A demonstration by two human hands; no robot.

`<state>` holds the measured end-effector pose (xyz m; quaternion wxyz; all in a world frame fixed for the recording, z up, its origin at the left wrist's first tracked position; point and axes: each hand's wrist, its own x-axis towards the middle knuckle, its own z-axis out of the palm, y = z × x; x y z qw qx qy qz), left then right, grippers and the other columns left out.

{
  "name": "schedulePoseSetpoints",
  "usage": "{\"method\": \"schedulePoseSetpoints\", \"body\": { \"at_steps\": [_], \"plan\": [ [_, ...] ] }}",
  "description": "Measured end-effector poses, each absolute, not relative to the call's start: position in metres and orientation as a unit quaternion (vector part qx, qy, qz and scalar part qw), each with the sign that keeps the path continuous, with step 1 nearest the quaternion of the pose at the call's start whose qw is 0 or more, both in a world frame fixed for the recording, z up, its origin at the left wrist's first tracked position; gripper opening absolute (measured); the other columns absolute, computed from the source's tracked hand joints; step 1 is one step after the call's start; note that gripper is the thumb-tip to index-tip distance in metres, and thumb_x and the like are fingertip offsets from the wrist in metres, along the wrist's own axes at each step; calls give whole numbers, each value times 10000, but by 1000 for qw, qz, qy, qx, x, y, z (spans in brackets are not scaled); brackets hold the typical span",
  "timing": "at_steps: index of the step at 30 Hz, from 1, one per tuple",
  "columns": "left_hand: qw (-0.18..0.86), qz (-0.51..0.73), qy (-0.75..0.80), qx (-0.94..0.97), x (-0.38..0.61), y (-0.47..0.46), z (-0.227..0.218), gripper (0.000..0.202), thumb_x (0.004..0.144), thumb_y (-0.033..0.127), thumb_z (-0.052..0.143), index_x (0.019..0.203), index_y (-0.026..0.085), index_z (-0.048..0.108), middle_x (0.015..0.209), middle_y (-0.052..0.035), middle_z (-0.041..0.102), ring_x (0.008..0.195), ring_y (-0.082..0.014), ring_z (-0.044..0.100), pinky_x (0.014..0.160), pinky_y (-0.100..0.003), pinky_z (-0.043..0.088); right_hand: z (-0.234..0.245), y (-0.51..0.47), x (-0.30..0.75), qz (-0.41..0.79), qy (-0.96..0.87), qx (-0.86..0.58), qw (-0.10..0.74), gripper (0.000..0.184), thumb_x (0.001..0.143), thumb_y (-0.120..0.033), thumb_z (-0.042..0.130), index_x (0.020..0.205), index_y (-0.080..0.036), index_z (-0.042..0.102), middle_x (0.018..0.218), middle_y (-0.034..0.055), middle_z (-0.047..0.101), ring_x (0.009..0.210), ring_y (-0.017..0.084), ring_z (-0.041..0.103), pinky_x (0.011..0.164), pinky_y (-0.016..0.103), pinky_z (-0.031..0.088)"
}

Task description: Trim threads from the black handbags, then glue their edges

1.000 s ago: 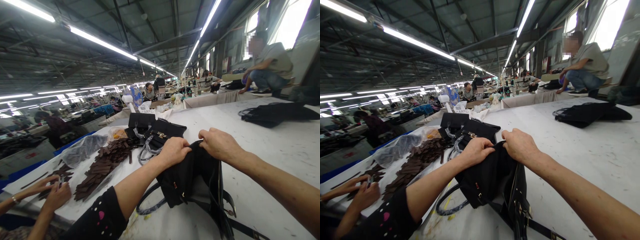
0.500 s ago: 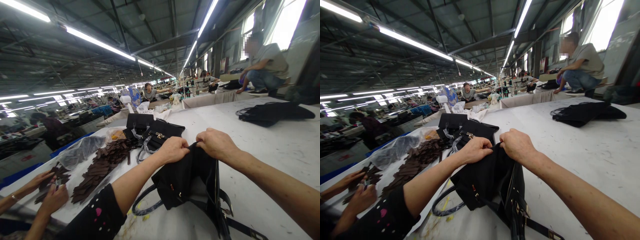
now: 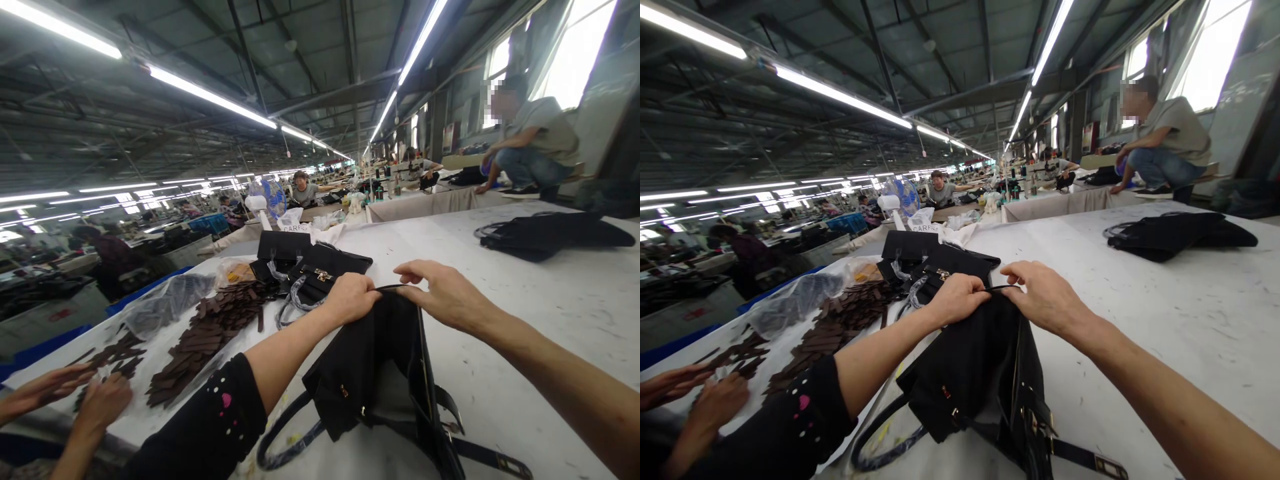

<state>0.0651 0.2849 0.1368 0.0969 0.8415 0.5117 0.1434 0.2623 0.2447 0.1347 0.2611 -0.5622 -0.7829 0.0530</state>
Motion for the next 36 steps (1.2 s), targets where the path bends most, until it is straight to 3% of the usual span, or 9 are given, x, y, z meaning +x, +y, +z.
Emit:
{"method": "schedulePoseSetpoints", "body": {
  "at_steps": [3, 7, 10, 12, 15, 17, 25, 31, 36],
  "plan": [
    [77, 151, 561, 810, 46, 267, 143, 202, 782, 280, 576, 633, 179, 665, 587, -17, 595, 615, -172, 543, 599, -272, 360, 130, 223, 278, 144, -740, -554, 353, 310, 874, -362, 564, 1126, -227, 683, 1049, 43, 728, 949, 202, 654, 863, 317, 495],
    [109, 173, 656, 727, 18, 236, 139, 197, 765, 256, 549, 578, 198, 528, 536, 16, 516, 570, -153, 512, 541, -258, 323, 115, 185, 298, 226, -673, -603, 364, 390, 880, -559, 525, 1116, -295, 689, 1098, 46, 729, 947, 248, 672, 801, 355, 543],
    [97, 168, 689, 698, 7, 216, 131, 155, 794, 269, 526, 654, 214, 489, 564, 24, 511, 582, -164, 514, 543, -270, 329, 96, 160, 308, 274, -648, -612, 361, 502, 852, -676, 495, 1169, -327, 668, 1221, 67, 696, 1028, 282, 673, 800, 363, 581],
    [59, 160, 673, 720, 7, 209, 130, 63, 788, 270, 560, 809, 219, 532, 685, 11, 573, 659, -187, 557, 603, -294, 398, 79, 147, 310, 297, -643, -604, 366, 562, 805, -707, 538, 1213, -335, 646, 1279, 77, 668, 1066, 299, 670, 781, 355, 604],
    [-24, 165, 591, 789, 14, 209, 137, 331, 708, 173, 650, 1018, 218, 545, 1048, -53, 587, 965, -230, 579, 819, -348, 486, 56, 136, 305, 297, -640, -599, 378, 667, 712, -708, 641, 1265, -336, 608, 1324, 78, 640, 1108, 321, 659, 796, 361, 619],
    [-54, 159, 515, 841, 21, 215, 144, 359, 687, 118, 672, 1015, 223, 572, 1161, -64, 527, 1094, -237, 520, 916, -353, 483, 47, 134, 300, 299, -635, -601, 382, 713, 668, -693, 689, 1269, -320, 597, 1320, 81, 643, 1118, 327, 656, 840, 376, 613],
    [-17, 77, 219, 973, 51, 229, 153, 259, 814, 179, 674, 1070, 224, 671, 1093, -55, 586, 1029, -203, 534, 862, -303, 474, 50, 144, 297, 417, -594, -573, 380, 625, 746, -648, 685, 1225, -258, 586, 1244, 86, 676, 1055, 274, 680, 854, 323, 590],
    [-26, 80, 186, 979, 66, 232, 148, 143, 851, 289, 675, 972, 233, 727, 1049, -48, 593, 966, -195, 543, 783, -299, 466, 53, 147, 301, 415, -639, -528, 376, 474, 831, -560, 662, 1209, -283, 594, 1172, 42, 691, 1036, 251, 662, 907, 346, 538],
    [-14, 102, 225, 969, 65, 238, 144, 177, 871, 366, 675, 815, 216, 751, 1038, -54, 613, 993, -219, 524, 863, -360, 446, 61, 149, 298, 368, -660, -510, 412, 360, 840, -516, 667, 1091, -258, 674, 1066, 46, 711, 961, 248, 666, 912, 363, 530]
  ]
}}
